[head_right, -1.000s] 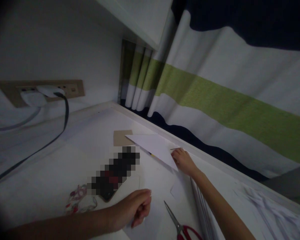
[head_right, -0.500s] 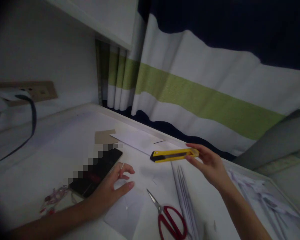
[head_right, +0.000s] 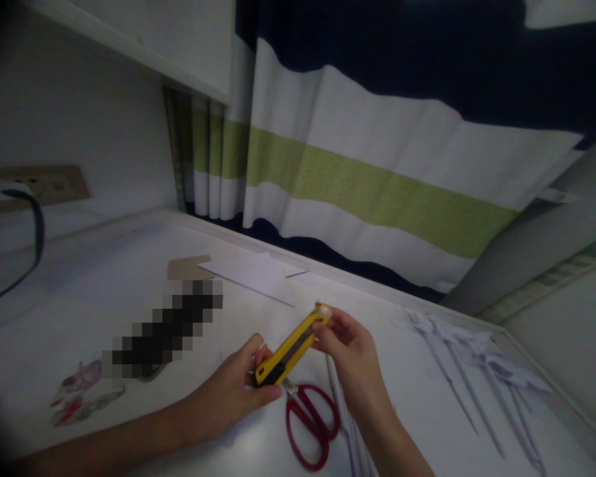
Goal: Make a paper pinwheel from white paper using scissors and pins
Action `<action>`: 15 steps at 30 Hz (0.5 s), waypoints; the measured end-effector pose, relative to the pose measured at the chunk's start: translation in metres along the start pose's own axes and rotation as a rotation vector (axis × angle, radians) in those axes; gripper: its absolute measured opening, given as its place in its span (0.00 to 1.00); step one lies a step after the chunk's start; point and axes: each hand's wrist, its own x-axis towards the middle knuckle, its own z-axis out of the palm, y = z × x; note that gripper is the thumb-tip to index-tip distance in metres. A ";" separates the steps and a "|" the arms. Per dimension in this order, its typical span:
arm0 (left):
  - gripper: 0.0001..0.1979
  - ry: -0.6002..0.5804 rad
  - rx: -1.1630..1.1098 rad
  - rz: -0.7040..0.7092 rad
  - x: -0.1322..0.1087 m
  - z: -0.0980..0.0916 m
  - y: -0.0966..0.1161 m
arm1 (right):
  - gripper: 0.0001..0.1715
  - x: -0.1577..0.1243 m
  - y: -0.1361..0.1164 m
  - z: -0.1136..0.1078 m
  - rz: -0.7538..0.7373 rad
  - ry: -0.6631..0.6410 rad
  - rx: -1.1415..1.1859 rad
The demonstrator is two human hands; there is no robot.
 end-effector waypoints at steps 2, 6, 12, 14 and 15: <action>0.17 0.026 -0.116 0.001 0.004 0.007 -0.003 | 0.21 -0.009 0.008 0.005 0.015 -0.115 0.089; 0.21 -0.017 -0.333 0.024 0.007 0.023 -0.005 | 0.26 -0.032 0.033 0.018 0.035 -0.292 0.255; 0.23 -0.097 -0.429 -0.024 -0.005 0.039 0.000 | 0.24 -0.047 0.044 0.003 0.002 -0.159 0.185; 0.18 -0.075 -0.312 -0.082 -0.008 0.036 0.000 | 0.22 -0.046 0.044 -0.012 -0.105 -0.054 0.061; 0.13 -0.057 -0.259 -0.100 -0.009 0.034 -0.001 | 0.19 -0.045 0.046 -0.020 -0.141 -0.029 -0.004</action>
